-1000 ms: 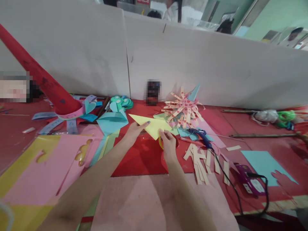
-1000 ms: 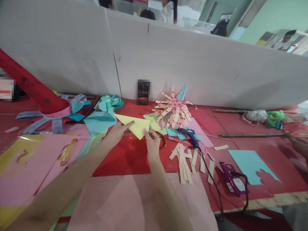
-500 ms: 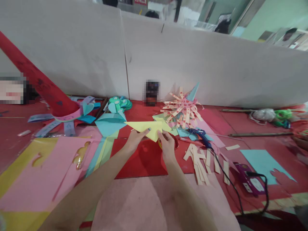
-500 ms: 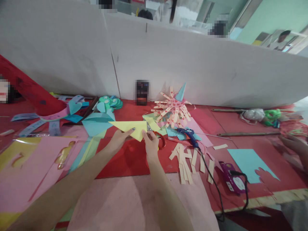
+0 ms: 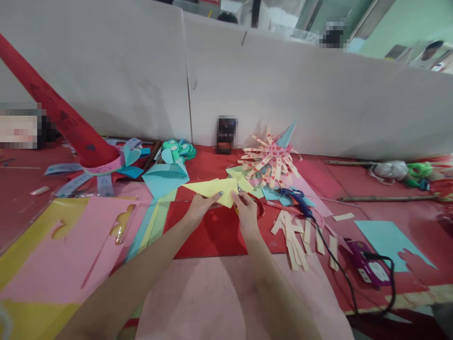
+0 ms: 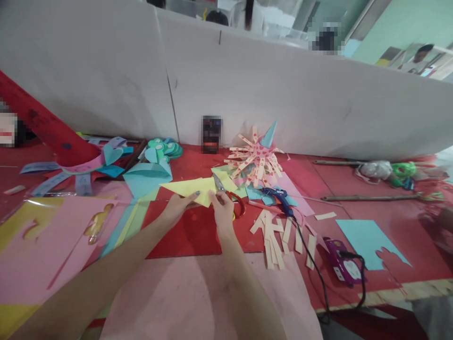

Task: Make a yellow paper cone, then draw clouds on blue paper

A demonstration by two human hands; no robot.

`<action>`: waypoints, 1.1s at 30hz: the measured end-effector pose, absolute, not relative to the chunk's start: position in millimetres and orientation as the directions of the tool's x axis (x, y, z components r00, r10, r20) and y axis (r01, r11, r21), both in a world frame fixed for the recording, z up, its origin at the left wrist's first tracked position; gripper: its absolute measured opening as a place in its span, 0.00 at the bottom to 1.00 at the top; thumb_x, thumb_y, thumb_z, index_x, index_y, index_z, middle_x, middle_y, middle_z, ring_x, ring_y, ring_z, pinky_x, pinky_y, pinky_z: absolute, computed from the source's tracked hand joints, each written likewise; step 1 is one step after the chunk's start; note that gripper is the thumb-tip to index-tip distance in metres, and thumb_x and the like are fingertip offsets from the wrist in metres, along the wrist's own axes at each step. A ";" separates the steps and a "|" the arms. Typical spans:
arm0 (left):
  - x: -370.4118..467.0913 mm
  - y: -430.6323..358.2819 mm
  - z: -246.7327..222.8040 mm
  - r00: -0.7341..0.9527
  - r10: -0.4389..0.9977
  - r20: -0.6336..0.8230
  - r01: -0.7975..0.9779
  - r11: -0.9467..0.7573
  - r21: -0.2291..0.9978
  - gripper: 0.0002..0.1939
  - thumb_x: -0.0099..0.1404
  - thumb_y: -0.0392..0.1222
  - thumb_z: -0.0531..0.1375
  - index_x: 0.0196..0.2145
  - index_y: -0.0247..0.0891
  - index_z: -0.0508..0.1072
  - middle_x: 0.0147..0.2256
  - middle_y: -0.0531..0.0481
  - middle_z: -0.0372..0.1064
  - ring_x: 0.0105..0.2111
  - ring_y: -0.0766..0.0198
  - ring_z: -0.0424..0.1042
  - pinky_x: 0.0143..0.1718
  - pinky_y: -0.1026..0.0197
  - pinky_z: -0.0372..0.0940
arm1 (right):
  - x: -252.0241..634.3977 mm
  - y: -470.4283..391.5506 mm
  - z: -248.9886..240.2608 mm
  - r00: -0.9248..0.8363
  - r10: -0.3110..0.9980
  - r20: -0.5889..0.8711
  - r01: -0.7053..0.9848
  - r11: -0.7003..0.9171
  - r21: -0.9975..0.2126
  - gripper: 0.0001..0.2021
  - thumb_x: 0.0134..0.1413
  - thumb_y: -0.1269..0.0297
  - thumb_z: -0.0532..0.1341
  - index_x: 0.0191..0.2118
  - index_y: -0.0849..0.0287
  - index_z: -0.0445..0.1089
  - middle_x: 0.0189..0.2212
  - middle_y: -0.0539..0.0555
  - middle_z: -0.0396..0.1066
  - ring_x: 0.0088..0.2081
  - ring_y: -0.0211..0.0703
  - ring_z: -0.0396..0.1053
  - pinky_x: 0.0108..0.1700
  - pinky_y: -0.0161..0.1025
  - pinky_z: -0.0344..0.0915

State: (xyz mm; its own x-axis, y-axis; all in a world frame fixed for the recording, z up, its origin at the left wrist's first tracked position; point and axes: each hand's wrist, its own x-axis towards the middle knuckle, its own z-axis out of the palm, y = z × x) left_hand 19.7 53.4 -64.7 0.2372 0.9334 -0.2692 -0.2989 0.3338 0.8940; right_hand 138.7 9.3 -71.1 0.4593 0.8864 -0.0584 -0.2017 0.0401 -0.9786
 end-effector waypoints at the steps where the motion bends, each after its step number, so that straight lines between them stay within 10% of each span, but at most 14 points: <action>1: 19.5 53.8 -66.0 0.247 0.930 -0.273 -0.295 0.340 0.893 0.23 0.42 0.43 0.68 0.37 0.31 0.73 0.40 0.40 0.72 0.35 0.55 0.73 0.35 0.57 0.71 | 138.9 9.5 -72.1 0.455 0.889 -0.057 -0.204 0.041 -0.978 0.13 0.40 0.53 0.62 0.25 0.59 0.66 0.19 0.45 0.59 0.24 0.33 0.57 0.29 0.32 0.55; 15: 21.3 51.6 -69.7 0.137 0.961 -0.240 -0.298 0.271 0.915 0.23 0.42 0.43 0.68 0.36 0.31 0.73 0.38 0.41 0.73 0.35 0.55 0.74 0.34 0.57 0.71 | 138.8 10.9 -75.3 0.446 0.893 -0.055 -0.129 0.004 -0.992 0.14 0.41 0.52 0.61 0.25 0.60 0.67 0.20 0.46 0.63 0.24 0.34 0.58 0.28 0.32 0.55; 20: 20.8 54.2 -69.7 0.061 0.969 -0.240 -0.290 0.248 0.924 0.21 0.40 0.44 0.68 0.32 0.30 0.74 0.35 0.41 0.74 0.34 0.55 0.74 0.33 0.57 0.71 | 148.5 9.0 -65.4 0.449 0.892 0.047 0.155 -0.026 -0.988 0.16 0.49 0.52 0.55 0.31 0.60 0.69 0.27 0.51 0.69 0.29 0.38 0.64 0.33 0.34 0.59; 25: 17.8 57.4 -76.7 0.005 0.970 -0.242 -0.248 0.236 0.940 0.22 0.41 0.48 0.67 0.32 0.30 0.74 0.33 0.41 0.74 0.33 0.57 0.74 0.30 0.61 0.70 | 167.0 -2.8 -54.3 0.540 0.809 0.232 0.711 -0.291 -0.640 0.11 0.52 0.61 0.52 0.36 0.60 0.68 0.36 0.58 0.66 0.39 0.47 0.63 0.38 0.39 0.58; 33: 15.3 59.0 -81.0 -0.017 0.972 -0.233 -0.257 0.221 0.941 0.23 0.41 0.48 0.67 0.32 0.29 0.74 0.32 0.42 0.74 0.28 0.61 0.73 0.26 0.63 0.69 | 168.8 -9.2 -61.5 0.528 0.847 -0.062 0.802 -0.521 -0.290 0.18 0.45 0.67 0.56 0.45 0.62 0.63 0.42 0.61 0.64 0.45 0.53 0.62 0.41 0.43 0.56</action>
State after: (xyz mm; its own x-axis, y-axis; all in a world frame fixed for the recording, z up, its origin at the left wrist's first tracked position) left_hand 15.3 59.0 -81.0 -0.0169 0.9724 -0.2326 -0.2568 0.2207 0.9409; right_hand 168.8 -9.2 -61.5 0.5280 0.8470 -0.0620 0.8023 -0.5214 -0.2905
